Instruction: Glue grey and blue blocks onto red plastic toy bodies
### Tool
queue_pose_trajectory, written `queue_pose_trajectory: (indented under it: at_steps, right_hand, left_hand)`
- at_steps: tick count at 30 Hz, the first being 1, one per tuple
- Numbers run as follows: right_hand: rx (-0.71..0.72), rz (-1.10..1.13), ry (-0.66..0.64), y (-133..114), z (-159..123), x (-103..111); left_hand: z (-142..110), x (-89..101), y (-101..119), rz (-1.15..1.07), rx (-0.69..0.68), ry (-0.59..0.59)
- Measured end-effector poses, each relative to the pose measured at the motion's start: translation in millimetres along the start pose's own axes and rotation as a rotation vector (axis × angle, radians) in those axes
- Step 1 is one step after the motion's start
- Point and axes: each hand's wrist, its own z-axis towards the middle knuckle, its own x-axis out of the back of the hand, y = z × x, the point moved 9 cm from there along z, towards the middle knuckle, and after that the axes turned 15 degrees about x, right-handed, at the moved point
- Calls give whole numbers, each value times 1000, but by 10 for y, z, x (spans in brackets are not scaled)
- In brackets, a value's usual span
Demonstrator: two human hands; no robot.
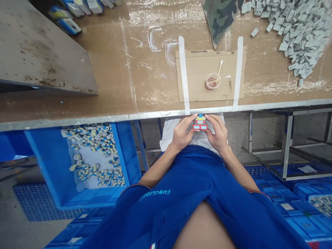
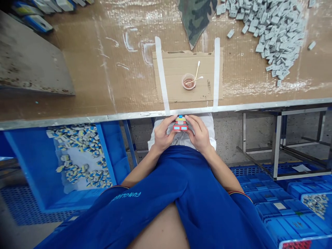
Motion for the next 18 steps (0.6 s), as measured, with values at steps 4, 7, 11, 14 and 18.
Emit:
queue_pose_trajectory:
  at_steps: [4, 7, 11, 14, 18]
  right_hand:
    - [68, -14, 40, -87, 46, 59]
    - [98, -9, 30, -111, 72, 56]
    - [116, -25, 48, -113, 73, 54]
    - [111, -24, 59, -107, 64, 43]
    - [93, -7, 46, -91, 67, 25]
  left_hand:
    - [-8, 16, 36, -14, -57, 26]
    - [-13, 21, 51, 28, -84, 47]
    - [-10, -5, 27, 123, -66, 52]
    - [-20, 12, 46, 98, -96, 74]
    - [-7, -8, 17, 112, -78, 57]
